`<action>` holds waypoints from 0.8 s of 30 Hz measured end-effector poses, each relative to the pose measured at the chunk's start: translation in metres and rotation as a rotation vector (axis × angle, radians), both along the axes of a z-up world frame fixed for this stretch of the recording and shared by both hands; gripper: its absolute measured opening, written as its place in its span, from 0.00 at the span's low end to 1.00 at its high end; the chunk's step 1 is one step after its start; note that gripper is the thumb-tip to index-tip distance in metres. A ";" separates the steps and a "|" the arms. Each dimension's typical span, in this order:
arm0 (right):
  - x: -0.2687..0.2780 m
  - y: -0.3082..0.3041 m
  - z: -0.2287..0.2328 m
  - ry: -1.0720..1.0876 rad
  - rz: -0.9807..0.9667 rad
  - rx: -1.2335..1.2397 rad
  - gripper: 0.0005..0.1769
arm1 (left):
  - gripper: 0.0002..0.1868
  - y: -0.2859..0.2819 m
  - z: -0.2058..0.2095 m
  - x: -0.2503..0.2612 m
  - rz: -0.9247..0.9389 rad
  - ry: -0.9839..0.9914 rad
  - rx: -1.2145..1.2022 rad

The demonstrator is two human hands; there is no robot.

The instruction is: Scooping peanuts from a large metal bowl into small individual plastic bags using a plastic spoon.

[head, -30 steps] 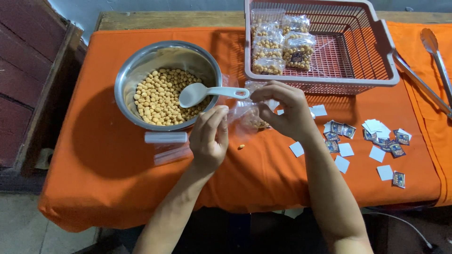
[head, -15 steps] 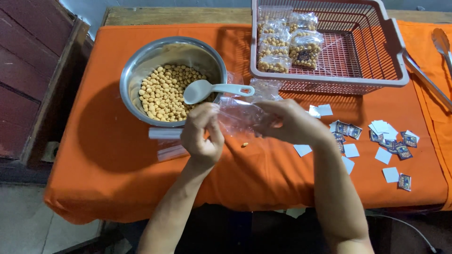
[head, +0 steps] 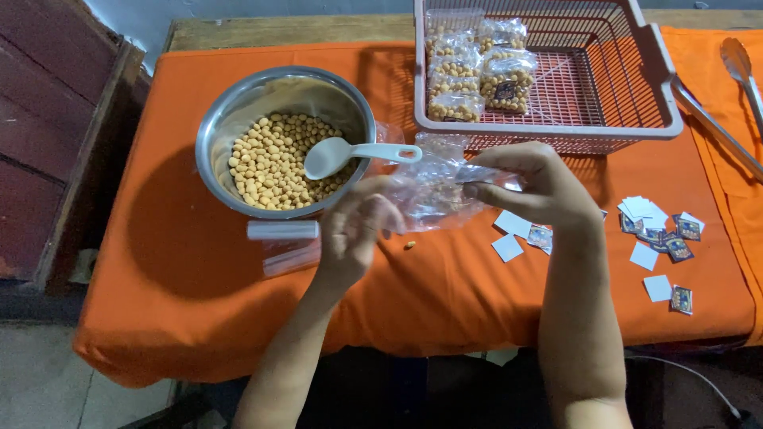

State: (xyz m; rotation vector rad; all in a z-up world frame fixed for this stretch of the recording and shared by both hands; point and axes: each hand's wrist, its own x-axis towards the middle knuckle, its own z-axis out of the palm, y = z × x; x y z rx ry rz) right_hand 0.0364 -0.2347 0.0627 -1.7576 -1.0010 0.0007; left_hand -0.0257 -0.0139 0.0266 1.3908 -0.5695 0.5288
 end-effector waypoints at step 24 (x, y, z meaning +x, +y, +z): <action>-0.026 0.081 -0.016 -1.006 -0.299 0.297 0.08 | 0.07 -0.007 -0.007 0.008 0.684 -0.766 0.269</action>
